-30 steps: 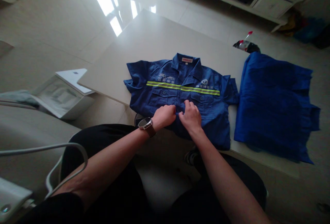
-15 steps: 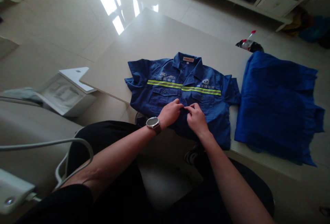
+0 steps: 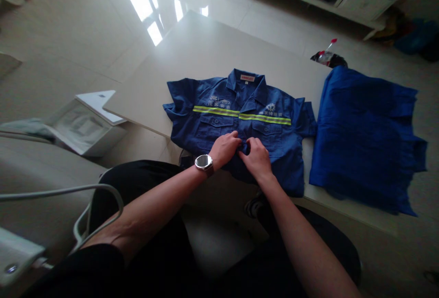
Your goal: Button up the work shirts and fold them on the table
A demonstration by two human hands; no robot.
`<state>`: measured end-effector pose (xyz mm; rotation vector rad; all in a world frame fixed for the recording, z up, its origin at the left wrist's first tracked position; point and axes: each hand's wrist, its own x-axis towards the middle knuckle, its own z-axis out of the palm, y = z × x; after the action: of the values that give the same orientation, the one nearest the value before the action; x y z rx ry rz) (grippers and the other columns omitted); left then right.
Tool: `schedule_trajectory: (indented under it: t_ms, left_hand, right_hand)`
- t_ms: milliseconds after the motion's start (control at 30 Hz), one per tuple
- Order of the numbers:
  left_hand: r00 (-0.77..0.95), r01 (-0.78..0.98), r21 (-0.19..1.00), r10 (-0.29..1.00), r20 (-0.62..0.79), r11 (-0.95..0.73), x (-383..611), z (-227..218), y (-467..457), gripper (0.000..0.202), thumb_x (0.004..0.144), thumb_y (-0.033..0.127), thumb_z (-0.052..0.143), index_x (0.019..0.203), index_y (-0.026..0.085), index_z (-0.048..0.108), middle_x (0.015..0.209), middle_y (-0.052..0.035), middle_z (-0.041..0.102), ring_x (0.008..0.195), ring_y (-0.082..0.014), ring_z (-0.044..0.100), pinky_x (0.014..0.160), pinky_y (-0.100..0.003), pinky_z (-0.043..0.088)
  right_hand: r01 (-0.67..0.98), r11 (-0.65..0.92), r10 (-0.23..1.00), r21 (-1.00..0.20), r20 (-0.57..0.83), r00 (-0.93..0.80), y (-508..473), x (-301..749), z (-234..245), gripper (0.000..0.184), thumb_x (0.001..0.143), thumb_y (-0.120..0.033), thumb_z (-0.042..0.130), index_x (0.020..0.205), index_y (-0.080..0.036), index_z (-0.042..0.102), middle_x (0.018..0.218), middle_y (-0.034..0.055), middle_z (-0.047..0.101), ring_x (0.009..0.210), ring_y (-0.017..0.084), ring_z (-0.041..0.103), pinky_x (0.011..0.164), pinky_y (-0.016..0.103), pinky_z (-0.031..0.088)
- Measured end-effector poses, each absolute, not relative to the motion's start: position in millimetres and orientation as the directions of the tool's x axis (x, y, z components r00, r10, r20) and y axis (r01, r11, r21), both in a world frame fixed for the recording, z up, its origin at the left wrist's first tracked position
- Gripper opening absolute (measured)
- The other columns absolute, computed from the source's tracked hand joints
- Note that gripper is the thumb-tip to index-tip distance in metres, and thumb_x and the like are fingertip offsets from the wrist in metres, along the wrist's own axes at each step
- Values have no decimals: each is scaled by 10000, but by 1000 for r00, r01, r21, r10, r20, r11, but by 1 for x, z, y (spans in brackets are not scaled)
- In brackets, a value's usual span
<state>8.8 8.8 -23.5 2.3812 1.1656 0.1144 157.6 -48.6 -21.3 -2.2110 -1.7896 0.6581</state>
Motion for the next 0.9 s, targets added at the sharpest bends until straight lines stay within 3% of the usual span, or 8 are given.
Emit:
schedule_trajectory:
  t_ms: [133, 333, 500, 733, 900]
  left_hand:
    - [638, 723, 447, 758, -139, -526, 10, -22, 9, 307, 1031, 200, 453, 1012, 161, 757, 1037, -88, 619, 855, -171, 611, 796, -282, 470]
    - [628, 722, 461, 768, -125, -516, 9, -24, 9, 302, 1022, 205, 467, 1010, 175, 767, 1030, -79, 623, 830, -167, 615, 758, -288, 462]
    - [617, 730, 455, 778, -120, -509, 9, -23, 8, 316, 1037, 250, 465, 1083, 184, 770, 1053, -83, 630, 843, -176, 631, 760, -298, 468]
    - [607, 752, 442, 775, -175, -489, 10, -18, 8, 349, 1048, 260, 437, 1112, 177, 770, 1089, -95, 631, 878, -185, 642, 779, -302, 471]
    - [611, 736, 466, 778, -144, -491, 9, -20, 9, 333, 1039, 260, 458, 1081, 195, 782, 1055, -88, 635, 850, -179, 641, 753, -296, 463]
  right_hand:
    - [866, -294, 948, -405, -238, 210, -48, 153, -21, 367, 873, -347, 724, 1143, -114, 639, 1142, 72, 556, 1015, 126, 487, 879, 194, 346]
    - [870, -293, 949, -396, -228, 216, -44, 151, -19, 279, 920, -254, 603, 1173, -144, 645, 1151, 64, 542, 969, 105, 485, 847, 207, 331]
    - [870, -254, 965, -423, -177, 196, -43, 153, -20, 418, 895, -128, 490, 1271, -207, 655, 1203, 65, 513, 959, 94, 492, 828, 191, 366]
    - [822, -200, 979, -533, -140, 147, -41, 163, -24, 454, 868, -145, 438, 1160, -187, 783, 1225, 95, 466, 978, 86, 484, 956, 215, 452]
    - [827, -236, 970, -510, -173, 170, -37, 162, -19, 278, 858, -146, 462, 927, -89, 725, 1070, 87, 491, 871, 69, 452, 880, 208, 419]
